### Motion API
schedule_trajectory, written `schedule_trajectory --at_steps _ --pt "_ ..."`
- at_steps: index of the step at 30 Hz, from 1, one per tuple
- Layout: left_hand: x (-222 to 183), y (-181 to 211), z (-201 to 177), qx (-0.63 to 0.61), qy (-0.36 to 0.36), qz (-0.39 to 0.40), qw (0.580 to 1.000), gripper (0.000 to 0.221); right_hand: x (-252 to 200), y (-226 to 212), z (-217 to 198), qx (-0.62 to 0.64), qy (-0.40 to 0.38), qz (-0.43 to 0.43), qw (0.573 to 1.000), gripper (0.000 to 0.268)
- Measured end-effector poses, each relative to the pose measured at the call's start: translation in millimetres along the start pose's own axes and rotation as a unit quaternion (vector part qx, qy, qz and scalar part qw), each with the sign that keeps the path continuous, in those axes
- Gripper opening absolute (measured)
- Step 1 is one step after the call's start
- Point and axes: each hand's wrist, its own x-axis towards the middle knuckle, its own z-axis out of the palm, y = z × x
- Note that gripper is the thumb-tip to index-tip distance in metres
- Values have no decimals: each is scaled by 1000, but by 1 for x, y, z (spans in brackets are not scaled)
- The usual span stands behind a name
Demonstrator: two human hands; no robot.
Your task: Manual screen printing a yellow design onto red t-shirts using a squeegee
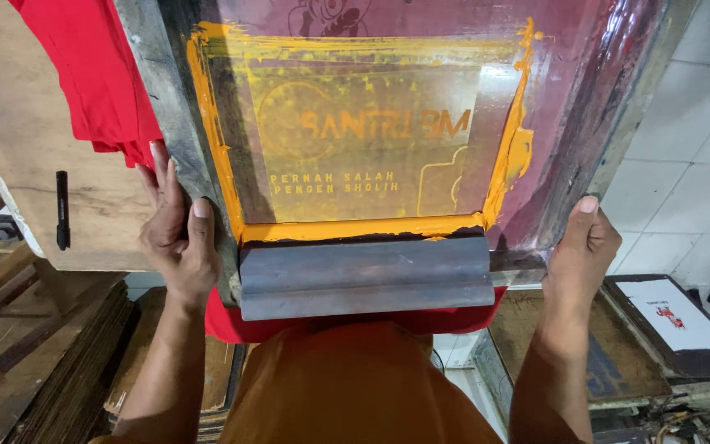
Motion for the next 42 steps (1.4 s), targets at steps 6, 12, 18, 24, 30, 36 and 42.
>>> schedule_trajectory --at_steps 6,12,18,24,30,36,42 --pt "-1 -3 2 -10 21 6 1000 46 -8 -31 3 -4 -33 6 999 56" --pt "-2 -7 2 -14 24 -4 1000 49 -6 -19 1 -24 -9 5 1000 56" --pt "2 0 0 -16 14 -4 1000 49 -10 -43 6 -48 -13 51 997 51" --pt "1 -1 -1 1 9 1 1000 49 -11 -42 6 -43 -14 45 998 55" --pt "-1 -4 2 -13 13 15 1000 47 -7 -53 2 -12 -38 71 997 51" --pt "0 -1 3 26 10 18 999 49 3 -30 -3 24 -36 61 997 52" --pt "-2 -5 1 30 1 22 999 47 1 -35 -4 36 -43 93 994 53"
